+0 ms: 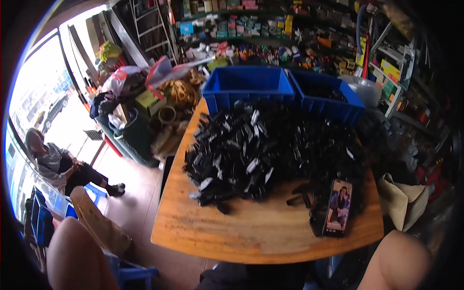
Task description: The recorder is inspecting and sorting small black plastic components at a wooden workbench.
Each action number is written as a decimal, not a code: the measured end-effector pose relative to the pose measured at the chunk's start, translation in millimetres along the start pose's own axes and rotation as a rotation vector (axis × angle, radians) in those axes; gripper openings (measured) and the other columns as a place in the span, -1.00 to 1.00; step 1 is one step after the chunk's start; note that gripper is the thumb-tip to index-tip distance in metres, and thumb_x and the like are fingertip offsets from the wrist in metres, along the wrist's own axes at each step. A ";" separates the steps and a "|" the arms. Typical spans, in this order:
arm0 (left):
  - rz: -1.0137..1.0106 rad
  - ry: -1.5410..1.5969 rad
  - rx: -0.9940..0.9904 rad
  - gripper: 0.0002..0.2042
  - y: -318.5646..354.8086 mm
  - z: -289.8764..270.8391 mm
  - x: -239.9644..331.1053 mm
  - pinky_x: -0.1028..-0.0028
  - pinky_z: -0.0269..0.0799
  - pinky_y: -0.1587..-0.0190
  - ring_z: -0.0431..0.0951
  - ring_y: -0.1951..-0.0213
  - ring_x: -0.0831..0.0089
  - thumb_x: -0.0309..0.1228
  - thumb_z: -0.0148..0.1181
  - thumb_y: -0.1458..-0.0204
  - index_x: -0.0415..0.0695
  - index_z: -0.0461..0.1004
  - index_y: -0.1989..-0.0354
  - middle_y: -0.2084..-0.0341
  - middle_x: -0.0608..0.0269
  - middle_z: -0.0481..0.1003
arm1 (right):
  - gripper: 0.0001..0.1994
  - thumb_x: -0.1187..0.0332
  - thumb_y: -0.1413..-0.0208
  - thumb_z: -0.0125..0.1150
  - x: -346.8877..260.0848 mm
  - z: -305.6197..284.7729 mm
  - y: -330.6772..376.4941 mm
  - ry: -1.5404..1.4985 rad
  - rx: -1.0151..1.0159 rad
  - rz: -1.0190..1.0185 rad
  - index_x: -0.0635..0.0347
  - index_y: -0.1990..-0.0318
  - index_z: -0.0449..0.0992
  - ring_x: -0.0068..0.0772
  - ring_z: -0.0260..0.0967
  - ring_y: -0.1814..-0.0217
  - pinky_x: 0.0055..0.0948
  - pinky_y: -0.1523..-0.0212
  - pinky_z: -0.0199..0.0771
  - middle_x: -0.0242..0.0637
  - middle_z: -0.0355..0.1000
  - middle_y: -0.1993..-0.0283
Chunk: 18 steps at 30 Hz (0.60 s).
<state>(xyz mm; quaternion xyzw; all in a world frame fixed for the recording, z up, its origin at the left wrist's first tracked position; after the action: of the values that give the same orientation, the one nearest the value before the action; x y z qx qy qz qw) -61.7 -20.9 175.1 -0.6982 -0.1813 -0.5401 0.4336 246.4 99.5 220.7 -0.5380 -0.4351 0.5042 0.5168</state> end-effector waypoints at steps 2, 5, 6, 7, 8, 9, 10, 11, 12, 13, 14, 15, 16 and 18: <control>-0.040 -0.028 0.052 -0.35 5.3 -13.1 1.6 0.21 0.26 -0.02 0.32 -0.05 0.22 -0.04 0.15 0.09 -0.21 0.22 -0.12 -0.03 -0.04 0.27 | -0.60 0.27 -0.10 -0.16 -0.3 -7.6 -2.5 -0.062 0.001 0.006 0.54 0.11 0.32 -0.15 0.30 0.06 -0.23 -0.06 0.25 0.14 0.28 -0.01; -0.155 -0.091 0.132 -0.35 26.5 -51.8 -8.5 0.21 0.27 0.00 0.32 -0.04 0.24 -0.04 0.15 0.10 -0.20 0.22 -0.12 -0.02 -0.03 0.28 | -0.59 0.28 -0.09 -0.16 3.2 -18.0 3.5 -0.160 -0.034 0.060 0.55 0.10 0.32 -0.14 0.28 0.05 -0.22 -0.07 0.22 0.15 0.27 -0.02; -0.192 -0.121 0.164 -0.35 34.9 -70.3 -8.9 0.21 0.27 0.00 0.33 -0.04 0.25 -0.04 0.15 0.10 -0.20 0.22 -0.12 -0.02 -0.03 0.28 | -0.59 0.29 -0.09 -0.17 4.4 -20.6 5.5 -0.201 -0.041 0.083 0.56 0.10 0.31 -0.14 0.28 0.04 -0.22 -0.08 0.22 0.15 0.26 -0.03; -0.204 -0.133 0.189 -0.35 34.3 -79.8 -15.3 0.21 0.27 0.01 0.33 -0.04 0.25 -0.04 0.15 0.10 -0.20 0.22 -0.12 -0.01 -0.02 0.29 | -0.59 0.29 -0.09 -0.17 6.6 -18.5 8.8 -0.230 -0.034 0.080 0.56 0.10 0.31 -0.14 0.28 0.03 -0.22 -0.08 0.21 0.15 0.26 -0.03; -0.217 -0.143 0.211 -0.35 35.7 -95.9 -23.5 0.21 0.28 0.01 0.33 -0.03 0.26 -0.04 0.15 0.10 -0.19 0.22 -0.12 -0.01 -0.02 0.29 | -0.59 0.29 -0.09 -0.17 8.8 -17.2 12.4 -0.256 -0.028 0.079 0.56 0.09 0.31 -0.13 0.27 0.03 -0.21 -0.09 0.20 0.15 0.26 -0.04; -0.234 -0.116 0.253 -0.35 51.3 -130.1 -37.5 0.22 0.28 0.02 0.34 -0.03 0.27 -0.04 0.15 0.11 -0.19 0.22 -0.12 0.00 -0.02 0.29 | -0.59 0.30 -0.09 -0.17 -1.0 -14.4 10.7 -0.289 -0.045 0.043 0.56 0.09 0.30 -0.13 0.27 0.02 -0.21 -0.09 0.19 0.16 0.25 -0.04; -0.248 -0.111 0.283 -0.35 61.5 -152.9 -50.6 0.22 0.28 0.02 0.34 -0.03 0.27 -0.04 0.15 0.11 -0.19 0.22 -0.11 0.00 -0.01 0.30 | -0.59 0.30 -0.09 -0.18 4.8 -19.3 8.0 -0.318 -0.048 0.027 0.57 0.08 0.30 -0.13 0.26 0.01 -0.21 -0.10 0.19 0.16 0.25 -0.04; -0.263 -0.103 0.309 -0.35 72.1 -178.9 -66.7 0.22 0.29 0.03 0.34 -0.02 0.28 -0.04 0.15 0.11 -0.19 0.22 -0.11 0.01 -0.01 0.30 | -0.59 0.30 -0.09 -0.18 10.1 -24.6 4.4 -0.343 -0.054 0.010 0.57 0.08 0.30 -0.13 0.26 0.01 -0.20 -0.10 0.18 0.16 0.25 -0.05; -0.290 -0.109 0.331 -0.35 86.5 -214.1 -80.8 0.22 0.29 0.03 0.35 -0.02 0.29 -0.04 0.15 0.11 -0.18 0.23 -0.11 0.01 0.00 0.30 | -0.59 0.31 -0.09 -0.18 10.8 -28.7 3.3 -0.368 -0.061 0.012 0.57 0.08 0.30 -0.12 0.25 0.00 -0.20 -0.11 0.17 0.16 0.24 -0.05; -0.325 -0.118 0.344 -0.35 102.0 -250.5 -95.0 0.22 0.29 0.03 0.35 -0.02 0.29 -0.04 0.15 0.11 -0.18 0.23 -0.11 0.01 0.00 0.31 | -0.59 0.31 -0.08 -0.18 9.5 -32.5 4.0 -0.385 -0.072 0.022 0.57 0.07 0.29 -0.12 0.25 -0.01 -0.20 -0.11 0.16 0.16 0.24 -0.06; -0.360 -0.125 0.356 -0.35 115.9 -284.7 -109.8 0.22 0.30 0.04 0.35 -0.01 0.30 -0.04 0.15 0.12 -0.18 0.23 -0.11 0.02 0.00 0.31 | -0.59 0.32 -0.08 -0.19 7.9 -36.1 4.4 -0.400 -0.084 0.031 0.58 0.07 0.29 -0.12 0.25 -0.01 -0.20 -0.12 0.16 0.16 0.24 -0.06; -0.402 -0.134 0.369 -0.35 131.0 -317.0 -124.2 0.22 0.30 0.04 0.35 -0.01 0.31 -0.03 0.15 0.12 -0.18 0.23 -0.11 0.02 0.01 0.31 | -0.59 0.32 -0.08 -0.19 4.3 -37.6 3.9 -0.418 -0.102 0.044 0.58 0.06 0.29 -0.12 0.24 -0.02 -0.19 -0.12 0.15 0.17 0.23 -0.07; -0.436 -0.153 0.385 -0.35 140.5 -340.1 -127.6 0.22 0.30 0.05 0.36 -0.01 0.31 -0.03 0.15 0.12 -0.18 0.23 -0.11 0.03 0.01 0.32 | -0.59 0.32 -0.08 -0.19 3.1 -38.3 4.2 -0.440 -0.108 0.062 0.58 0.06 0.29 -0.11 0.24 -0.03 -0.19 -0.13 0.14 0.17 0.23 -0.07; -0.501 -0.193 0.444 -0.35 170.7 -385.9 -133.8 0.23 0.31 0.06 0.36 0.00 0.32 -0.03 0.15 0.12 -0.17 0.23 -0.11 0.04 0.02 0.32 | -0.58 0.33 -0.08 -0.20 -3.7 -31.1 7.0 -0.513 -0.122 0.092 0.59 0.05 0.28 -0.11 0.23 -0.04 -0.18 -0.14 0.13 0.17 0.22 -0.08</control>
<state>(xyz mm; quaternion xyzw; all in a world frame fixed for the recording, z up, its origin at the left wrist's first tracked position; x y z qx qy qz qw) -215.9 -396.6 -1.0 -0.5686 -0.5002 -0.5086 0.4096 276.4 91.6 212.8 -0.4420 -0.5565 0.6197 0.3330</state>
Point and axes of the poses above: each hand's wrist, its own y-axis away from the middle knuckle, its own z-axis out of the palm, x = y × z, the point moved 9 cm from there along -y, towards the middle knuckle
